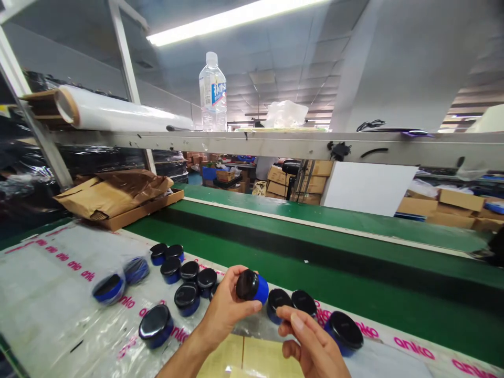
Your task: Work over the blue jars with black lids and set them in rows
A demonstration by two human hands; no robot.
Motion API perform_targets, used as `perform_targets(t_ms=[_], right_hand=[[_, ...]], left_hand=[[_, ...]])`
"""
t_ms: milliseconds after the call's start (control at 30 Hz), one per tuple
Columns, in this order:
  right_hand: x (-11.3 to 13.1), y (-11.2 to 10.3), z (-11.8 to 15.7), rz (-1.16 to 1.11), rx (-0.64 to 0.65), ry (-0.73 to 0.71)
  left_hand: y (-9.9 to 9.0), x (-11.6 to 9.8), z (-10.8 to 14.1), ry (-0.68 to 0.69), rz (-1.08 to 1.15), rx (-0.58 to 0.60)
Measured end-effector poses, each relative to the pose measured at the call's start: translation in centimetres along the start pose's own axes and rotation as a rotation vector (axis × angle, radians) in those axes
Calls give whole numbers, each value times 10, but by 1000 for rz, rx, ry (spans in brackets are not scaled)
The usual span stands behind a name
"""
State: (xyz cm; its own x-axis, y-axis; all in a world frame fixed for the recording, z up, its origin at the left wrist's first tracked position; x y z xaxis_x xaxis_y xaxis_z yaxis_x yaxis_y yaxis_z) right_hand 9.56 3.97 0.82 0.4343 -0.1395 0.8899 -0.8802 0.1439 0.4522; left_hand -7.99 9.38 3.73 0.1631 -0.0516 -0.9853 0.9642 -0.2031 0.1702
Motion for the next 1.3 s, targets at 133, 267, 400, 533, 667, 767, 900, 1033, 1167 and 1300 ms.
perform_targets(t_ms=[133, 267, 400, 533, 667, 767, 900, 1033, 1167, 1300], right_hand=[[-1, -2, -1, -8, -7, 11], [-3, 6, 4, -81, 35, 44], [-1, 15, 8, -127, 78, 1], [1, 14, 4, -139, 64, -41], [1, 11, -1, -157, 84, -39], [-4, 8, -3, -212, 60, 20], [-11, 6, -1, -211, 42, 51], [-21, 8, 1, -188, 74, 92], [-26, 7, 1, -176, 74, 117], [-29, 11, 3, -169, 125, 131]], left_hand=[[-2, 3, 4, 33, -72, -68], [3, 4, 11, 20, -265, -190], [12, 18, 12, -40, -164, -136], [15, 37, 6, -39, -48, -25], [22, 39, 8, -65, -13, 72], [21, 28, 14, -42, -118, -10], [13, 14, 20, 88, -373, -231], [16, 11, 24, 254, -546, -281], [20, 14, 26, 302, -611, -280], [22, 16, 26, 283, -613, -246]])
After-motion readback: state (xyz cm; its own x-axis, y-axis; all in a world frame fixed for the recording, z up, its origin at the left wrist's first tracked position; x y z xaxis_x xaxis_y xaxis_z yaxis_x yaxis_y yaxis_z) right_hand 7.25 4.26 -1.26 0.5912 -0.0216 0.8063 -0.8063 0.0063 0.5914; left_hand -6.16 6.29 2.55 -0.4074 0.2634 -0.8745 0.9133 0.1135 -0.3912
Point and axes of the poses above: each hand's wrist, its own z-axis away from the middle knuckle, its own y-axis out of the palm, x = y × z, the point moved 8 cm from there along -z, towards the middle knuckle, and after that the axes turned 10 degrees about -y, right-handed, at the moved point
